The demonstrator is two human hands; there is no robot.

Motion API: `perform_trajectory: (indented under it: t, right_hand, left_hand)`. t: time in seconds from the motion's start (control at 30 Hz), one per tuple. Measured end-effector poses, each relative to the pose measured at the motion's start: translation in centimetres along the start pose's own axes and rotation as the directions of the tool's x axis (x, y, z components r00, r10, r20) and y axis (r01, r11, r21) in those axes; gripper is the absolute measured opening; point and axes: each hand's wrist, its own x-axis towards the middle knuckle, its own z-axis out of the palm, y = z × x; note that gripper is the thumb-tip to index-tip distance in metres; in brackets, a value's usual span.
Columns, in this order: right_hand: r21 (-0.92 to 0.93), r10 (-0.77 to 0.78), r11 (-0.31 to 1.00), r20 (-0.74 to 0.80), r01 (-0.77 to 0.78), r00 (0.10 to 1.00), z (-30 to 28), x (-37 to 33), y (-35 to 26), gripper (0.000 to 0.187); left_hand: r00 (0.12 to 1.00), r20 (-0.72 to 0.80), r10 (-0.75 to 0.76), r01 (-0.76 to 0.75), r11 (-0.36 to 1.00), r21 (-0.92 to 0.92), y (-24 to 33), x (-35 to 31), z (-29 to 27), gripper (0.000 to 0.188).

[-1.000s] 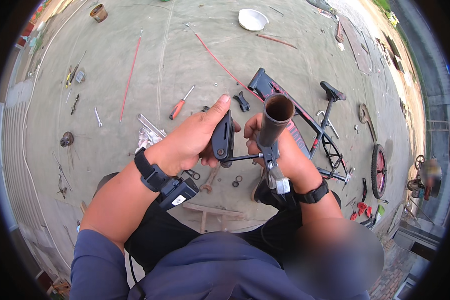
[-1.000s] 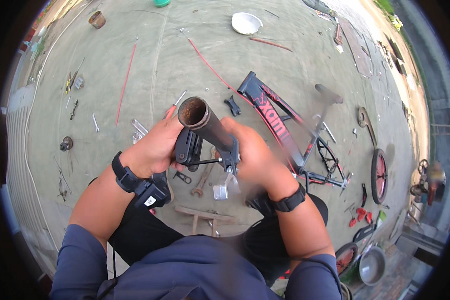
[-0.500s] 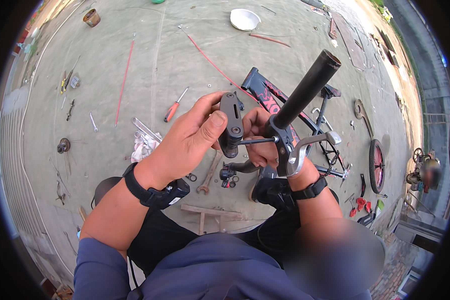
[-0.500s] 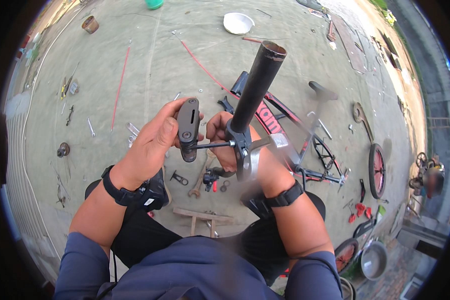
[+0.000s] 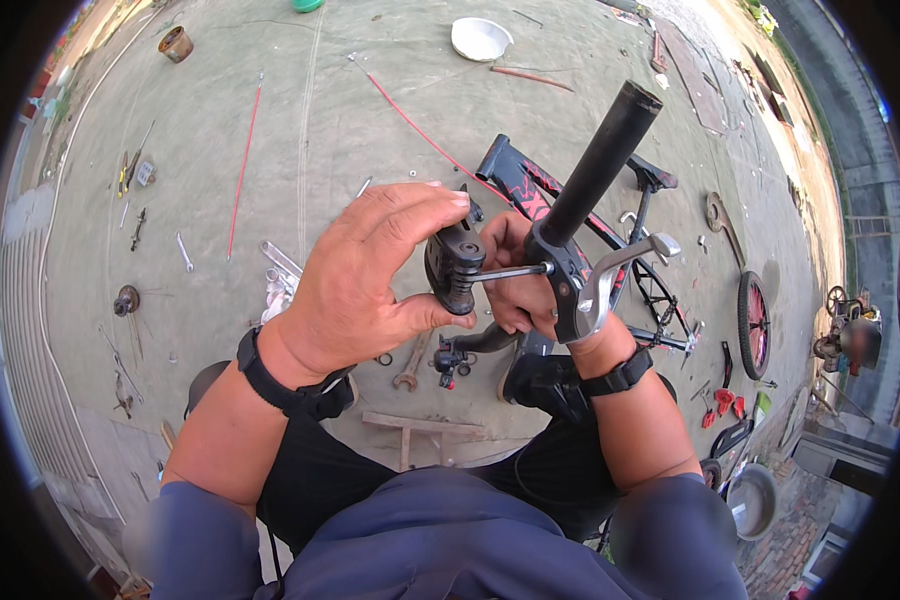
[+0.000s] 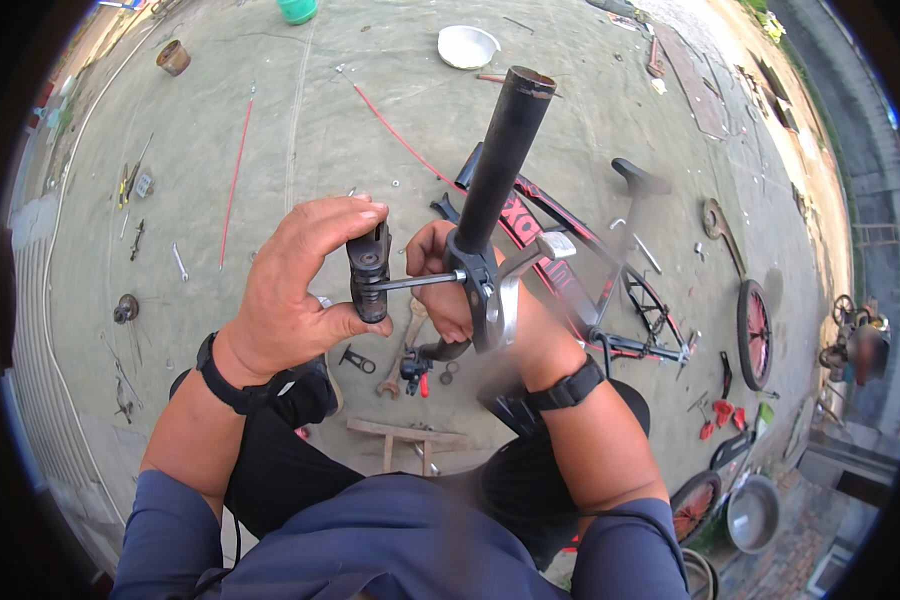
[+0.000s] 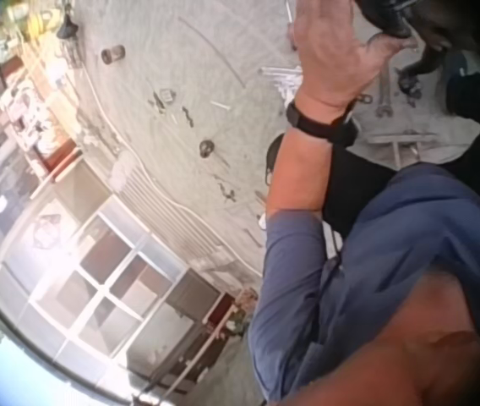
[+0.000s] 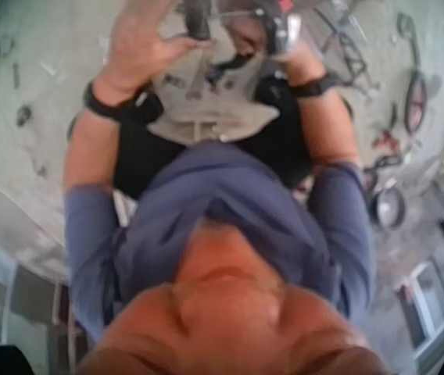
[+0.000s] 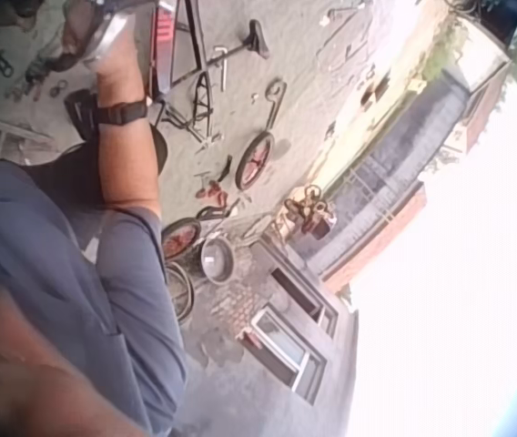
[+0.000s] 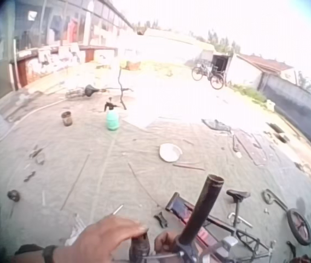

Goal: The person assembles a bicycle handlebar by attaching a gear shifter and brake lever to the handlebar stem. They use a multi-tool to tighten the components and ensure they are securely fastened.

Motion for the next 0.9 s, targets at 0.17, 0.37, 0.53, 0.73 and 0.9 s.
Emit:
perform_trajectory:
  t: [0.17,0.37,0.53,0.73,0.9]
  right_hand:
    - [-0.042,-0.055,0.998,-0.085,0.051,0.995,-0.3,0.5,0.0,0.020]
    - [-0.456,-0.290,0.868,-0.151,0.194,0.945,-1.7,1.1,1.5,0.018]
    - [-0.557,-0.460,0.771,-0.151,0.310,0.875,-2.8,1.1,1.3,0.020]
    - [-0.442,-0.311,0.880,-0.255,0.176,0.915,-3.2,1.3,0.9,0.023]
    - [-0.317,-0.177,0.944,-0.270,0.086,0.946,-2.9,1.4,0.9,0.022]
  left_hand:
    - [0.933,0.138,-0.333,0.358,0.900,-0.250,1.7,-1.1,0.7,0.085]
    - [0.594,0.509,-0.623,0.746,0.191,-0.638,3.9,-0.4,0.8,0.074]
    - [0.547,0.580,-0.604,0.739,0.023,-0.673,2.8,-0.4,0.5,0.075]
    - [0.779,0.398,-0.485,0.574,0.295,-0.764,3.4,-0.1,-0.5,0.115]
    - [0.899,0.273,-0.343,0.438,0.691,-0.575,2.6,-0.8,0.2,0.109]
